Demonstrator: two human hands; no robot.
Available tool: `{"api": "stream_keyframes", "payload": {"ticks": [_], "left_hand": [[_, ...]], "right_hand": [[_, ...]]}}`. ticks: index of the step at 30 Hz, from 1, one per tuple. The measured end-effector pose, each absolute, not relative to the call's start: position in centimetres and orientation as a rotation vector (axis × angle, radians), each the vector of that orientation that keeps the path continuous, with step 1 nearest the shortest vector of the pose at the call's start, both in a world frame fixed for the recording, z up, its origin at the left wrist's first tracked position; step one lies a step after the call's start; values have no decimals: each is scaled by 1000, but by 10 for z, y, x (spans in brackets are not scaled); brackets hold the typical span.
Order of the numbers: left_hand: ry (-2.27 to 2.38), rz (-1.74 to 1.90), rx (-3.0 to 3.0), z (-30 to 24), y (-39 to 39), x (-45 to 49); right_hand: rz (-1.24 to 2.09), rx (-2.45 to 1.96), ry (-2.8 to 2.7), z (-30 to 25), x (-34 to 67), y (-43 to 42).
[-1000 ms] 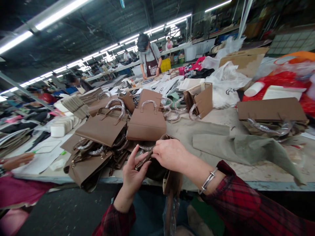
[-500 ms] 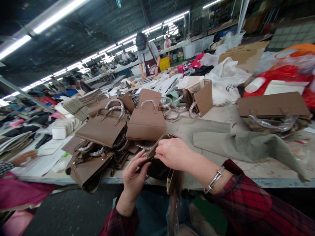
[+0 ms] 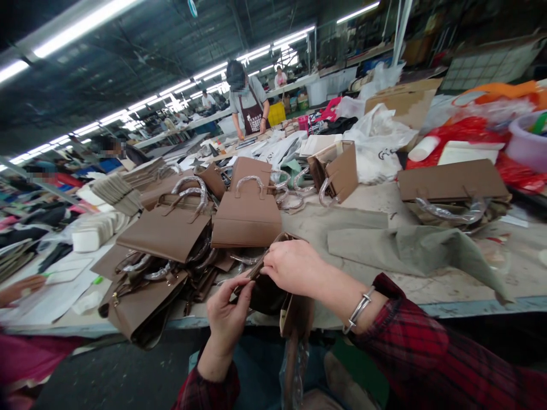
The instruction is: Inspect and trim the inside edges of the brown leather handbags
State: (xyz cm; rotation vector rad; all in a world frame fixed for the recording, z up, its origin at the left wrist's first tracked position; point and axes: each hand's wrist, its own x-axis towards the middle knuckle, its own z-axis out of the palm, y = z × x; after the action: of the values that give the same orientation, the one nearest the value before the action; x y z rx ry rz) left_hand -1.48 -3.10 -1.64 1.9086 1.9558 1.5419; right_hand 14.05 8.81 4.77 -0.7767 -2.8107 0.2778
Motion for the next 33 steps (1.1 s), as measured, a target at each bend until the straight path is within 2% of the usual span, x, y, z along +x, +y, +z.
{"api": "stream_keyframes", "payload": {"ticks": [6, 9, 15, 33], "left_hand": [[1989, 1600, 1642, -21, -28, -10], [2034, 1512, 1532, -20, -26, -11], [2024, 1390, 1705, -11, -20, -11], [2096, 1461, 1812, -14, -20, -4]], "right_hand": [[249, -840, -2807, 51, 137, 86], [258, -855, -2799, 51, 136, 86], [251, -845, -2770, 47, 135, 88], [150, -907, -2696, 50, 157, 103]]}}
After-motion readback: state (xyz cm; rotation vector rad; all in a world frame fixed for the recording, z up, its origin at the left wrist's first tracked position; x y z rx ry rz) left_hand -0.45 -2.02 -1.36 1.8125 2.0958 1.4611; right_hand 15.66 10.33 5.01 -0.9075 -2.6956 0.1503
